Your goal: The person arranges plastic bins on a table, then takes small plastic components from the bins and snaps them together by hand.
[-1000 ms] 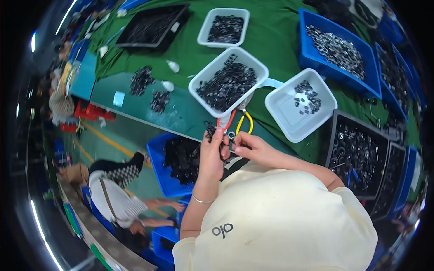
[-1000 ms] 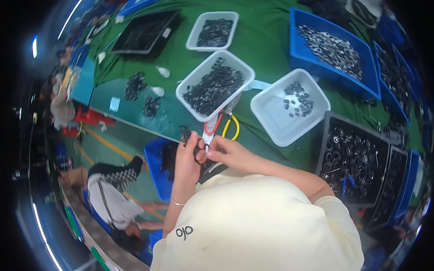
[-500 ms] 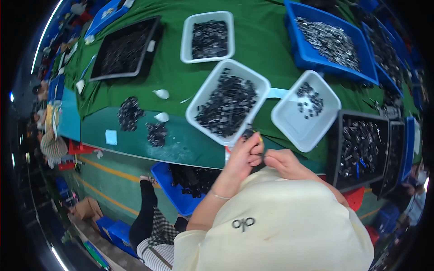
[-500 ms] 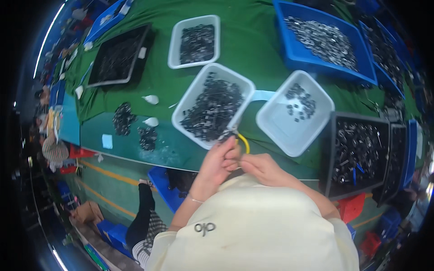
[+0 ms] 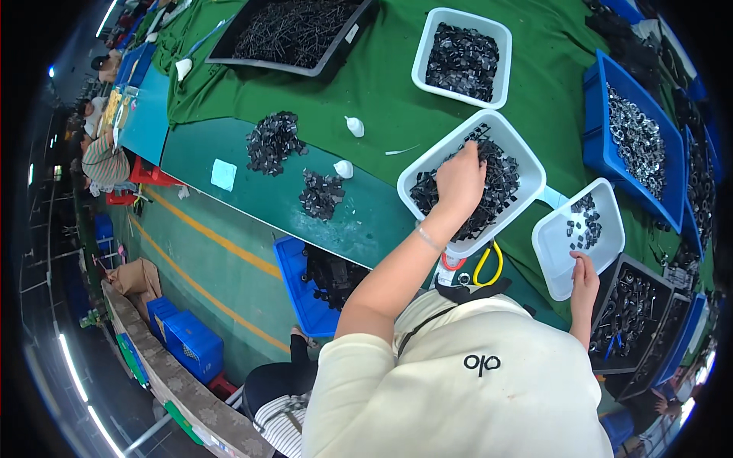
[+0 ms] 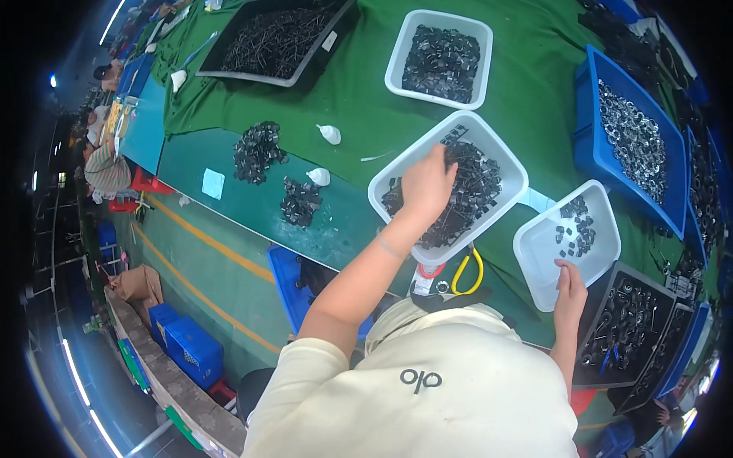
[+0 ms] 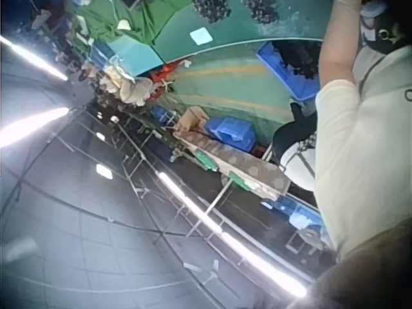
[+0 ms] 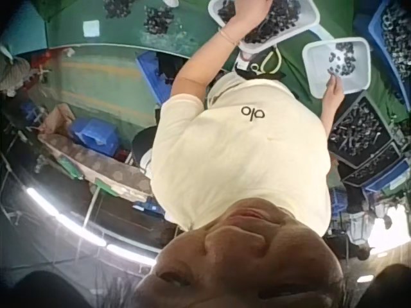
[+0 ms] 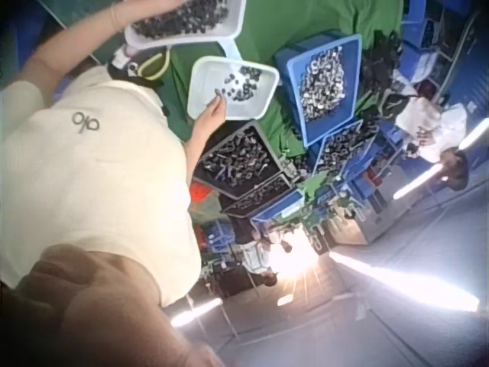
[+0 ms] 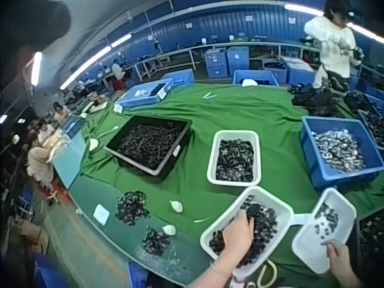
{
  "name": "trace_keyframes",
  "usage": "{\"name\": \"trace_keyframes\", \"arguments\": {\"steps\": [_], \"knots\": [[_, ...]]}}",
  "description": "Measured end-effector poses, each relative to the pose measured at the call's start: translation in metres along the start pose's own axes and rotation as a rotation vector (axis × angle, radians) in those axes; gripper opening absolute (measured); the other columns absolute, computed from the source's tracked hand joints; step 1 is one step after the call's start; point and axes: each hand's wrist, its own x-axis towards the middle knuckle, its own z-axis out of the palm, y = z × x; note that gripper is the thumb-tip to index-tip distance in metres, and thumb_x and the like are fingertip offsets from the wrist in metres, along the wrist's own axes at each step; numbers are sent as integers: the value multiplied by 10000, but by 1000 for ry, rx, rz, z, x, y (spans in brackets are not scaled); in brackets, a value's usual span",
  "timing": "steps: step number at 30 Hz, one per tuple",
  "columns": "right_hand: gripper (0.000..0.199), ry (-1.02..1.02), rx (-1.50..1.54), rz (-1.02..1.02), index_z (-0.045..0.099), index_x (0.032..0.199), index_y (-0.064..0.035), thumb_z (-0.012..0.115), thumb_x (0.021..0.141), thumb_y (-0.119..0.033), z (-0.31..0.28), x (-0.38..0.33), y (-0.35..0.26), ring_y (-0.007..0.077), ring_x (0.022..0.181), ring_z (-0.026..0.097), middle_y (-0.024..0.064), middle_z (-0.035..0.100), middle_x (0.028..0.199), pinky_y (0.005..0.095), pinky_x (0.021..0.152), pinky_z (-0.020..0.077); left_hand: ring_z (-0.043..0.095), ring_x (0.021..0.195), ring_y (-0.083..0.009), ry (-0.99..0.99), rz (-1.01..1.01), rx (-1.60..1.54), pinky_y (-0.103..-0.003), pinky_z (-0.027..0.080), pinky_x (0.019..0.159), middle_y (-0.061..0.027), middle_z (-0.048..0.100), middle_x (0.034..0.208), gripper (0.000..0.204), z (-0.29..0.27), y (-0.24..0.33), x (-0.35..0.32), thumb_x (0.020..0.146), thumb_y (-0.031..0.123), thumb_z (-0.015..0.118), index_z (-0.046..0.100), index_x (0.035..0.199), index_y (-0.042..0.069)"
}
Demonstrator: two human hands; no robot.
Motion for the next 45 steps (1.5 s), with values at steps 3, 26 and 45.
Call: {"name": "trace_keyframes", "arguments": {"steps": [3, 26, 45], "knots": [[179, -33, -37, 33, 517, 881, -45, 382, 778, -102, -3, 3, -3, 76, 527, 366, 13, 392, 570, 197, 479, 304, 546, 562, -241, -92, 123, 254, -320, 441, 472, -118, 531, 630, 82, 24, -20, 13, 651, 69, 463, 440, 710, 17], [311, -391, 310, -135, 359, 1051, -17, 418, 747, -46, 41, -6, -62, 122, 710, 479, 86, 470, 861, 235, 645, 390, 515, 569, -169, -227, -317, -881, -272, 387, 522, -112, 538, 630, 220, -13, 2, -44, 693, 175, 523, 468, 734, -34], [89, -454, 740, 199, 413, 816, -67, 454, 758, -121, 38, -31, -62, 28, 542, 405, -20, 426, 640, 143, 416, 330, 325, 426, -11, -502, -461, -1067, -142, 242, 363, 38, 423, 565, 155, -17, 34, -114, 712, 176, 538, 478, 772, 46]]}}
